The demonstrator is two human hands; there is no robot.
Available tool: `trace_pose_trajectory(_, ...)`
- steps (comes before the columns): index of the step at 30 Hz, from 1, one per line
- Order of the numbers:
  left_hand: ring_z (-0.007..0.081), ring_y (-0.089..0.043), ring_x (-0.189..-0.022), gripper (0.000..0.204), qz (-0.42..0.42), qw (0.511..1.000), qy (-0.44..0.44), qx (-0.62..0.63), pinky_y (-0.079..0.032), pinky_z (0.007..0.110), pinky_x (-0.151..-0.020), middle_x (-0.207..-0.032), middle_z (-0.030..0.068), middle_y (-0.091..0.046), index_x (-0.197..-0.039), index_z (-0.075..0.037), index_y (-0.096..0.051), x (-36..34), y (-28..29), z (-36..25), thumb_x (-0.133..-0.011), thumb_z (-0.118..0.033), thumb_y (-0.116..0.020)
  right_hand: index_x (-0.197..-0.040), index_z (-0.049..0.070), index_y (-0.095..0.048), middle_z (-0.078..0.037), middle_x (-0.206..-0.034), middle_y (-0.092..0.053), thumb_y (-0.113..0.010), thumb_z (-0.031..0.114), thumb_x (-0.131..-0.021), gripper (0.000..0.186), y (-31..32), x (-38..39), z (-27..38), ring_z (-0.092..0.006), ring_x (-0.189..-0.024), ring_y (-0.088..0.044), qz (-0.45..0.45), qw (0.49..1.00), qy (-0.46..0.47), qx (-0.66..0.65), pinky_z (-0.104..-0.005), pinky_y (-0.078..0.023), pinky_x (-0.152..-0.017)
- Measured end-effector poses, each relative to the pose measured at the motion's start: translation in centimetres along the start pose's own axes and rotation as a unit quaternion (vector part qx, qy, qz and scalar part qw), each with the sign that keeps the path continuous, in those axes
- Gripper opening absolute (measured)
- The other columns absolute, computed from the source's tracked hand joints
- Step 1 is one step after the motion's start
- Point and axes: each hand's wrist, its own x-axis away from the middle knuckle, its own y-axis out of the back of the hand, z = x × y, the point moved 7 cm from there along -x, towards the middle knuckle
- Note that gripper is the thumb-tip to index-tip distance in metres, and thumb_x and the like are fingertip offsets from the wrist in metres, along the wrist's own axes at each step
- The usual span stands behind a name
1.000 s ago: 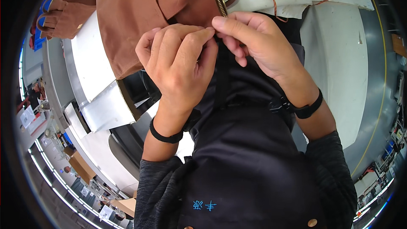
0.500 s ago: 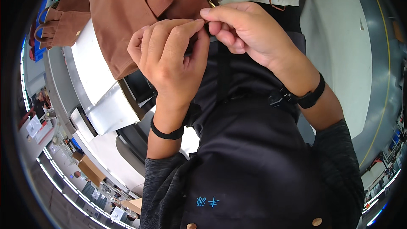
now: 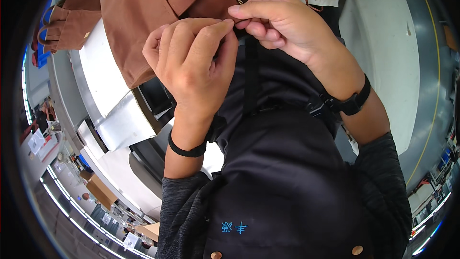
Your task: Sewing the edges and zipper area of a leather handbag using an industrial sewing machine.
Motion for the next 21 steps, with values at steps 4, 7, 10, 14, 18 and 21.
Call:
trace_pose_trajectory(4,0.0149,-0.062,-0.078,0.02,0.021,1.0,0.019,0.006,-0.04,0.034,-0.085,-0.084,-0.0066,-0.068,-0.086,-0.017,-0.073,-0.2,0.3,0.0,-0.071,-0.007,-0.083,-0.088,0.004,-0.068,0.005,-0.065,-0.055,-0.071,0.029,-0.098,0.027,-0.1,0.3,0.0,-0.0021,-0.052,-0.044,-0.003,1.0,-0.008,0.023,-0.0187,-0.031,-0.043)
trace_pose_trajectory(7,0.0142,-0.067,-0.083,0.02,0.034,0.999,0.029,0.019,-0.042,0.031,-0.088,-0.087,-0.0027,-0.073,-0.087,-0.013,-0.075,-0.2,0.5,0.0,-0.072,-0.003,-0.083,-0.088,0.003,-0.069,0.003,-0.067,-0.057,-0.073,0.036,-0.096,0.034,-0.6,0.8,0.0,-0.0053,-0.056,-0.05,0.015,0.999,-0.012,0.028,-0.0206,-0.037,-0.047)
trace_pose_trajectory(10,0.0152,-0.063,-0.078,0.019,0.008,0.999,0.02,0.037,-0.04,0.034,-0.085,-0.084,-0.0054,-0.069,-0.085,-0.016,-0.073,-0.3,0.5,0.0,-0.07,-0.006,-0.082,-0.089,0.003,-0.071,0.001,-0.07,-0.058,-0.075,0.042,-0.093,0.039,-0.8,1.0,-0.1,-0.0073,-0.059,-0.054,0.032,0.999,-0.013,0.015,-0.0212,-0.042,-0.05)
trace_pose_trajectory(14,0.0156,-0.063,-0.079,0.019,0.0,0.999,0.017,0.042,-0.04,0.034,-0.086,-0.084,-0.0051,-0.069,-0.084,-0.015,-0.074,-0.2,0.5,0.0,-0.07,-0.006,-0.082,-0.091,0.005,-0.071,0.001,-0.072,-0.06,-0.076,0.044,-0.092,0.04,-1.0,0.7,0.2,-0.0067,-0.06,-0.055,0.059,0.995,0.039,0.068,-0.0218,-0.045,-0.052)
trace_pose_trajectory(18,0.0172,-0.064,-0.079,0.019,0.0,0.999,0.022,0.033,-0.041,0.036,-0.086,-0.083,-0.0039,-0.069,-0.083,-0.015,-0.073,0.0,0.7,0.2,-0.07,-0.006,-0.082,-0.09,0.006,-0.071,0.002,-0.073,-0.06,-0.076,0.038,-0.094,0.033,-0.9,0.0,0.5,-0.0053,-0.06,-0.054,0.063,0.993,0.068,0.072,-0.02,-0.044,-0.053)
trace_pose_trajectory(21,0.0175,-0.064,-0.079,0.018,-0.008,0.999,0.019,0.029,-0.041,0.036,-0.086,-0.082,-0.004,-0.068,-0.083,-0.014,-0.073,0.1,0.8,0.2,-0.07,-0.007,-0.082,-0.088,0.006,-0.071,0.003,-0.072,-0.059,-0.075,0.035,-0.095,0.03,-0.8,0.1,0.7,-0.004,-0.059,-0.051,0.053,0.991,0.094,0.077,-0.0184,-0.041,-0.052)
